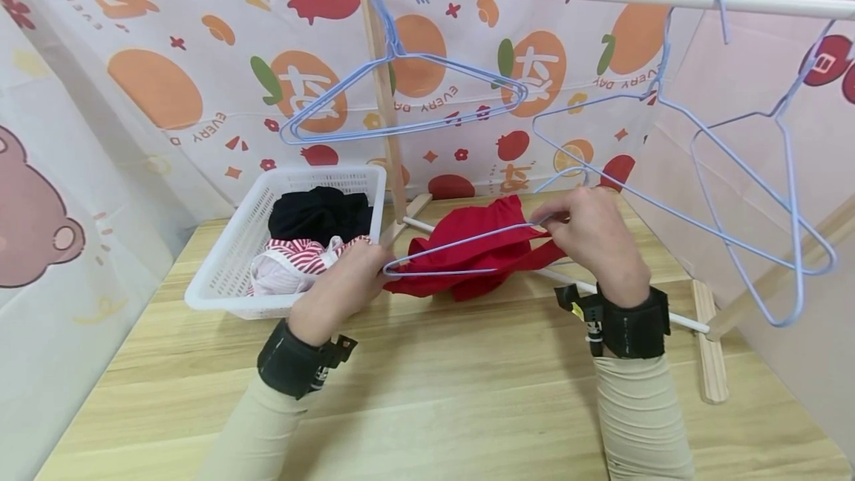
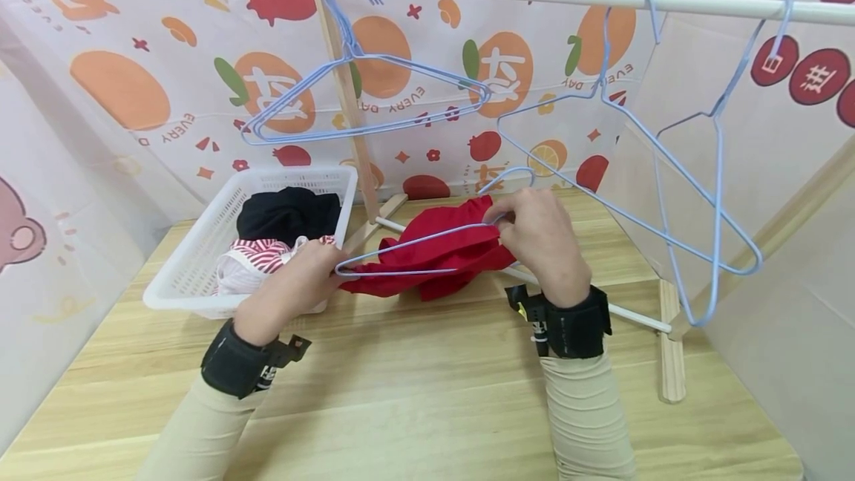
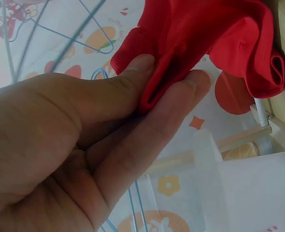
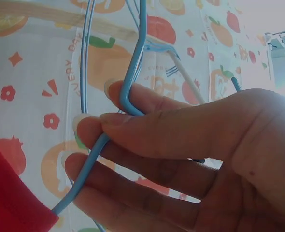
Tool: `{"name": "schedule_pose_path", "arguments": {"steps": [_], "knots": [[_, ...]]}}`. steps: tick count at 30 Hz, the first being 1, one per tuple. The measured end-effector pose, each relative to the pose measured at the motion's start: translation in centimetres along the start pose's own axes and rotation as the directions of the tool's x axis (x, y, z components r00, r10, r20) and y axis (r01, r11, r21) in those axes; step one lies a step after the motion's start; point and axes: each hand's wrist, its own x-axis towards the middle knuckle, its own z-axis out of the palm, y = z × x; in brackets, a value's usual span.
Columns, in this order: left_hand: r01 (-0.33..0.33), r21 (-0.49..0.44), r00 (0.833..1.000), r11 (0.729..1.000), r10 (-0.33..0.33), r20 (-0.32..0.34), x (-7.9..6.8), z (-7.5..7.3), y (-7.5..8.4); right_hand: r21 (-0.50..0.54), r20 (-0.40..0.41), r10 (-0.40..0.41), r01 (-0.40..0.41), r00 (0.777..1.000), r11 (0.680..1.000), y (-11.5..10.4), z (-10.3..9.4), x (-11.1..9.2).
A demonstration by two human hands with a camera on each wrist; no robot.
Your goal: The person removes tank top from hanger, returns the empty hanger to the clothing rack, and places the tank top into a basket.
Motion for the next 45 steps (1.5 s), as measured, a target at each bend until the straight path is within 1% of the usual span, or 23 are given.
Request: {"name": "schedule_pose_path", "arguments": {"steps": [4,8,13,16,18,22,24,26,30,31,33,36,37,41,45], "knots": [[-0.002,0.008,1.0,1.0,0.002,0.004,0.0,0.0,0.0,0.035,0.043,0.016,-0.018,0.999,0.999,-0.3,0.0,0.1],[-0.004,-0.017,1.0,1.0,0.004,0.008,-0.1,-0.1,0.0,0.053,0.053,0.012,-0.015,0.999,0.998,-0.5,-0.1,0.0],[0.026,-0.071,0.998,0.997,-0.021,0.063,0.1,0.1,0.1,0.085,0.054,-0.018,0.014,0.998,0.996,-0.7,0.0,-0.2],[0.02,-0.057,0.997,0.998,-0.016,0.078,0.2,0.2,0.1,0.096,0.051,-0.042,0.037,0.998,0.995,-0.8,0.2,-0.2],[0.018,-0.042,0.998,0.999,-0.015,0.065,0.1,0.3,0.2,0.099,0.045,-0.058,0.053,0.997,0.994,-0.9,0.3,-0.1],[0.06,-0.048,0.997,0.997,-0.058,0.05,-0.4,0.4,0.4,0.106,0.034,-0.081,0.077,0.996,0.991,-1.1,0.4,-0.1],[0.069,-0.05,0.997,0.996,-0.067,0.041,-0.6,0.5,0.5,0.113,0.031,-0.092,0.088,0.995,0.99,-1.2,0.5,-0.1],[0.05,-0.034,0.998,0.998,-0.049,0.025,-0.6,0.5,0.6,0.121,0.03,-0.103,0.099,0.994,0.988,-1.4,0.5,-0.2],[-0.033,0.019,0.999,0.999,0.033,-0.007,-0.5,0.8,0.5,0.133,0.029,-0.123,0.118,0.992,0.984,-1.6,0.5,-0.5],[-0.053,0.023,0.999,0.998,0.053,-0.012,-0.4,0.9,0.4,0.135,0.029,-0.126,0.121,0.992,0.983,-1.7,0.4,-0.6],[-0.071,0.0,0.997,0.997,0.071,-0.009,-0.2,1.0,0.3,0.138,0.03,-0.131,0.125,0.991,0.982,-1.9,0.4,-0.8],[-0.071,-0.027,0.997,0.997,0.071,0.016,0.2,1.0,0.3,0.147,0.037,-0.135,0.128,0.99,0.981,-2.2,0.2,-1.1],[-0.059,-0.038,0.998,0.998,0.06,0.028,0.3,1.0,0.3,0.151,0.039,-0.135,0.128,0.99,0.98,-2.3,0.2,-1.2],[-0.025,-0.017,0.998,1.0,0.026,0.056,0.4,1.0,0.4,0.169,0.045,-0.138,0.128,0.989,0.977,-2.7,-0.1,-1.6],[-0.001,-0.027,0.998,1.0,0.003,0.067,0.4,1.1,0.5,0.161,0.026,-0.158,0.152,0.987,0.975,-3.1,-0.2,-2.0]]}}
